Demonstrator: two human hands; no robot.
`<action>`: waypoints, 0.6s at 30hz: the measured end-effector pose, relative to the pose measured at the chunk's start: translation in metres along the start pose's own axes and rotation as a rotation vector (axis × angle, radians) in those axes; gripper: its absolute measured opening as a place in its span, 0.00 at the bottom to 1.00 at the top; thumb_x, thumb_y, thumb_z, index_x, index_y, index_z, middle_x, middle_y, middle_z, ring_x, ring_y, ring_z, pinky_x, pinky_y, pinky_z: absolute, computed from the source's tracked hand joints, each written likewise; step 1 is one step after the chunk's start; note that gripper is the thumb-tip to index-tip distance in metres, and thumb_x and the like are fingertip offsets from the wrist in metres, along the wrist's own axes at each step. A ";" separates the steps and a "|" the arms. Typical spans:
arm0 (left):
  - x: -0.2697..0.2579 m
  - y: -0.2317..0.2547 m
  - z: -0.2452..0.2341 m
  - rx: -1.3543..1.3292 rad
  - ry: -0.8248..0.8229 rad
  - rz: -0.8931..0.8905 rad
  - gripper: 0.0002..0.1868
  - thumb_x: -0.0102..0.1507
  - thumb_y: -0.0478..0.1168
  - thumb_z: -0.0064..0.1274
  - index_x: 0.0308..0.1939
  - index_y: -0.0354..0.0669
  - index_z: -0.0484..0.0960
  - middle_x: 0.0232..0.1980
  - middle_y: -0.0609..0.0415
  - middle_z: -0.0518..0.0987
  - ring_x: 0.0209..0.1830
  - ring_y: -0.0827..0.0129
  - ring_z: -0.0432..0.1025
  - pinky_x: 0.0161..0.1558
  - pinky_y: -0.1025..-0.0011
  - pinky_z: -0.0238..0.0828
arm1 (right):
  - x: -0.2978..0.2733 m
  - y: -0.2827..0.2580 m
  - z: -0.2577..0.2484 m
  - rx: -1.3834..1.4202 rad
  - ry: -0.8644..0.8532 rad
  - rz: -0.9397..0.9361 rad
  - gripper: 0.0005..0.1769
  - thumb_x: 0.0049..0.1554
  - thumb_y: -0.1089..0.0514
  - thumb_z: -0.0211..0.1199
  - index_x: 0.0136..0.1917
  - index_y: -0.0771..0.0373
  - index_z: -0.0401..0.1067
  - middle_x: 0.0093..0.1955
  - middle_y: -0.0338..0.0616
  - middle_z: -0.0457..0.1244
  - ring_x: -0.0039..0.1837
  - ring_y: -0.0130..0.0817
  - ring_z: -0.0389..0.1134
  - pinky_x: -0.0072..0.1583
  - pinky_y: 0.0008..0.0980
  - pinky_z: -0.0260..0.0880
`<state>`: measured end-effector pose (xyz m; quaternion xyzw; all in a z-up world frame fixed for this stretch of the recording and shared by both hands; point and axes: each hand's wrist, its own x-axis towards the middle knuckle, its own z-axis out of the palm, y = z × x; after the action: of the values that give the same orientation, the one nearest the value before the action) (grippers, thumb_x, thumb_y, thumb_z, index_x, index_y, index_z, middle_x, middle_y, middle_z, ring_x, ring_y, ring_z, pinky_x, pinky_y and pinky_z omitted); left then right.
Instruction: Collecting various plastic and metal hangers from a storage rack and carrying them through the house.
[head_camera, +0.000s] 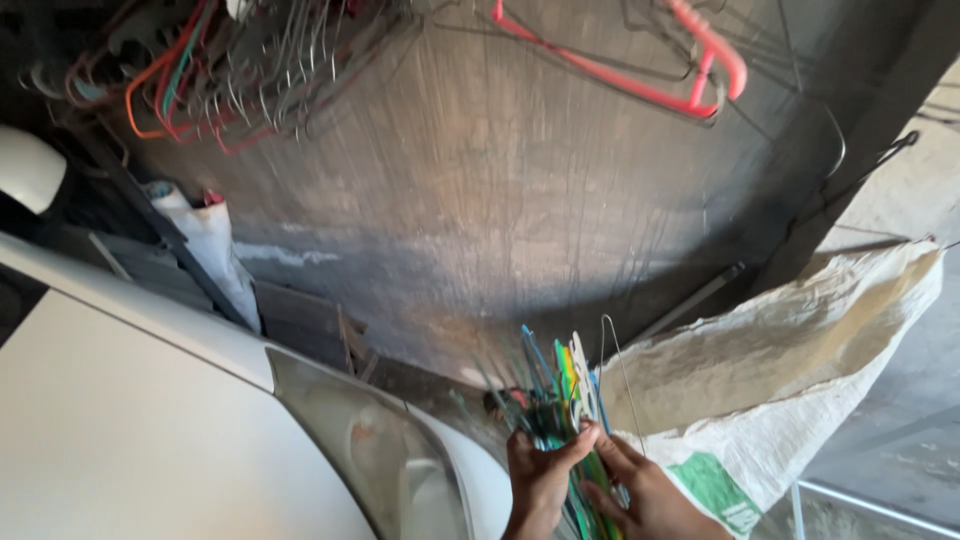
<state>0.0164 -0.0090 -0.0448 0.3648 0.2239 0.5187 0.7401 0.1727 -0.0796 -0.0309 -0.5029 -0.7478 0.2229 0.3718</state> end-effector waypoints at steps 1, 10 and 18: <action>0.001 -0.003 0.000 0.066 0.077 0.017 0.15 0.56 0.26 0.68 0.46 0.26 0.84 0.41 0.47 0.87 0.38 0.67 0.81 0.46 0.68 0.80 | -0.001 0.009 0.005 -0.029 -0.011 0.022 0.41 0.57 0.57 0.69 0.78 0.67 0.53 0.73 0.63 0.59 0.70 0.53 0.66 0.65 0.37 0.68; 0.023 -0.028 -0.033 0.098 0.252 0.244 0.18 0.51 0.25 0.68 0.45 0.31 0.85 0.41 0.49 0.86 0.38 0.70 0.80 0.45 0.70 0.77 | 0.006 0.045 0.029 -0.069 -0.044 0.035 0.48 0.55 0.54 0.70 0.80 0.67 0.49 0.74 0.62 0.58 0.71 0.57 0.63 0.66 0.42 0.66; 0.034 -0.017 -0.055 0.020 0.245 0.246 0.18 0.50 0.25 0.69 0.44 0.28 0.86 0.42 0.44 0.87 0.40 0.66 0.80 0.50 0.66 0.75 | 0.031 -0.037 -0.072 -0.301 -0.098 -0.130 0.47 0.54 0.48 0.75 0.77 0.67 0.57 0.52 0.55 0.65 0.55 0.53 0.67 0.59 0.47 0.66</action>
<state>-0.0002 0.0367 -0.0911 0.3310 0.2713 0.6435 0.6346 0.2005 -0.0691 0.0509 -0.4919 -0.8209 0.1081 0.2691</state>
